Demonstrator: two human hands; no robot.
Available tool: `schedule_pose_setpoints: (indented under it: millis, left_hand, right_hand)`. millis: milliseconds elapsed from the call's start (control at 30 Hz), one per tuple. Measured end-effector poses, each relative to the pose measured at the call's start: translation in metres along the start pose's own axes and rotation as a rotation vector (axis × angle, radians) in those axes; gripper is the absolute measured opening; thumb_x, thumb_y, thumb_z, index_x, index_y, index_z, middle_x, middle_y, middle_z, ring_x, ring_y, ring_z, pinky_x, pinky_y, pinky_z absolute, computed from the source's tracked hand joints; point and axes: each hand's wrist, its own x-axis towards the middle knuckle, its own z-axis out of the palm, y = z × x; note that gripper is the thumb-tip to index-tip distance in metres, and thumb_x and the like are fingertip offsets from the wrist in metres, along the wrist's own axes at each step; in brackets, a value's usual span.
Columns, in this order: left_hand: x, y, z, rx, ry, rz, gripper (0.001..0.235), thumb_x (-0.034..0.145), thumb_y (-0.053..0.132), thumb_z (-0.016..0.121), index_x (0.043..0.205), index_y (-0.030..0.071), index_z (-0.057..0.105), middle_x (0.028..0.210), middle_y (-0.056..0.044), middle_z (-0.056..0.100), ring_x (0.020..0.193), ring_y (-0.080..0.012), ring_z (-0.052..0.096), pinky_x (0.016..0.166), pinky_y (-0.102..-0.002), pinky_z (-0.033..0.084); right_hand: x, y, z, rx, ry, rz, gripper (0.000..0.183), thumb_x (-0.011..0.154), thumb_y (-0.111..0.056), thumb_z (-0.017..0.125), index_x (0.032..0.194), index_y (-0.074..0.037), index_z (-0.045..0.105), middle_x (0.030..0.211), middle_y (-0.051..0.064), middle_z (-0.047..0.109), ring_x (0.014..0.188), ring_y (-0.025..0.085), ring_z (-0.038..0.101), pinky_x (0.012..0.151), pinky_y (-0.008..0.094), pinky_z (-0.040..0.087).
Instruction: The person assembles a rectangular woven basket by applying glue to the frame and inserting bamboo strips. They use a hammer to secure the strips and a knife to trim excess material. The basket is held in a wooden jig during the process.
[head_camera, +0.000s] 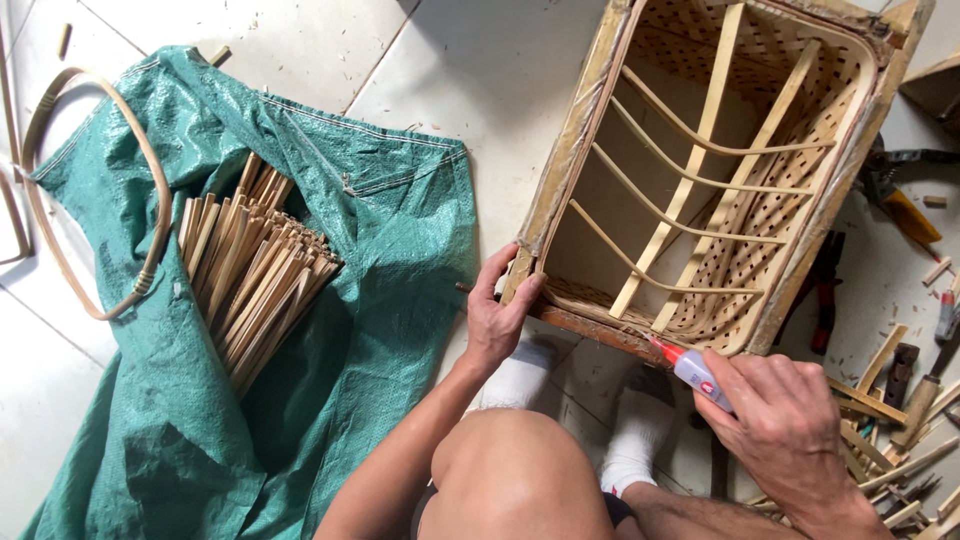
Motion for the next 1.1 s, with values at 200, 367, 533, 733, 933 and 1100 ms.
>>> schedule_pose_setpoints:
  millis: [200,367,533,733,933,1100]
  left_hand:
    - [-0.001,-0.005,0.002,-0.082,0.049,0.059,0.039,0.107,0.025,0.06,0.137,0.0,0.062,0.133,-0.014,0.069,0.124,-0.0206,0.063,0.107,-0.031,0.049]
    - [-0.003,-0.006,0.005,-0.124,0.073,0.038,0.037,0.107,0.025,0.058,0.136,0.002,0.064,0.129,-0.011,0.07,0.118,-0.0173,0.064,0.103,-0.029,0.051]
    - [-0.004,-0.005,0.006,-0.134,0.095,0.044,0.035,0.107,0.022,0.06,0.134,0.001,0.064,0.129,-0.01,0.068,0.116,-0.0176,0.064,0.102,-0.03,0.05]
    - [-0.004,-0.003,0.008,-0.22,0.083,-0.096,0.035,0.106,0.022,0.059,0.135,0.003,0.065,0.124,-0.009,0.067,0.099,-0.0174,0.062,0.091,-0.029,0.052]
    - [-0.005,-0.004,0.006,-0.143,0.097,0.063,0.033,0.107,0.021,0.059,0.133,0.001,0.064,0.13,-0.012,0.066,0.119,-0.0192,0.063,0.104,-0.03,0.049]
    - [-0.002,-0.003,0.006,-0.12,0.102,0.104,0.033,0.107,0.021,0.059,0.133,0.001,0.064,0.131,-0.014,0.067,0.121,-0.0214,0.063,0.106,-0.031,0.048]
  right_hand:
    - [0.02,-0.009,-0.002,0.084,0.029,-0.024,0.046,0.07,-0.027,0.086,0.111,-0.007,0.074,0.082,0.004,0.065,0.079,0.022,0.062,0.074,0.041,0.046]
    - [0.04,-0.02,0.002,0.097,0.015,-0.075,0.045,0.07,-0.028,0.085,0.108,-0.006,0.074,0.083,0.005,0.067,0.08,0.022,0.063,0.075,0.04,0.048]
    - [0.049,-0.023,0.001,0.057,-0.036,-0.121,0.046,0.071,-0.03,0.085,0.109,-0.006,0.074,0.08,0.005,0.067,0.078,0.022,0.064,0.073,0.04,0.048]
    - [0.06,-0.028,0.0,0.071,-0.003,-0.147,0.048,0.071,-0.031,0.085,0.109,-0.005,0.073,0.08,0.006,0.067,0.076,0.022,0.062,0.072,0.04,0.048]
    - [0.059,-0.028,0.012,0.025,-0.076,-0.141,0.05,0.072,-0.033,0.085,0.115,-0.009,0.074,0.082,0.005,0.067,0.077,0.021,0.064,0.072,0.039,0.05]
    - [0.077,0.005,0.006,-0.104,-0.014,-0.156,0.054,0.077,-0.037,0.083,0.123,-0.01,0.071,0.101,0.01,0.071,0.088,0.023,0.066,0.076,0.038,0.055]
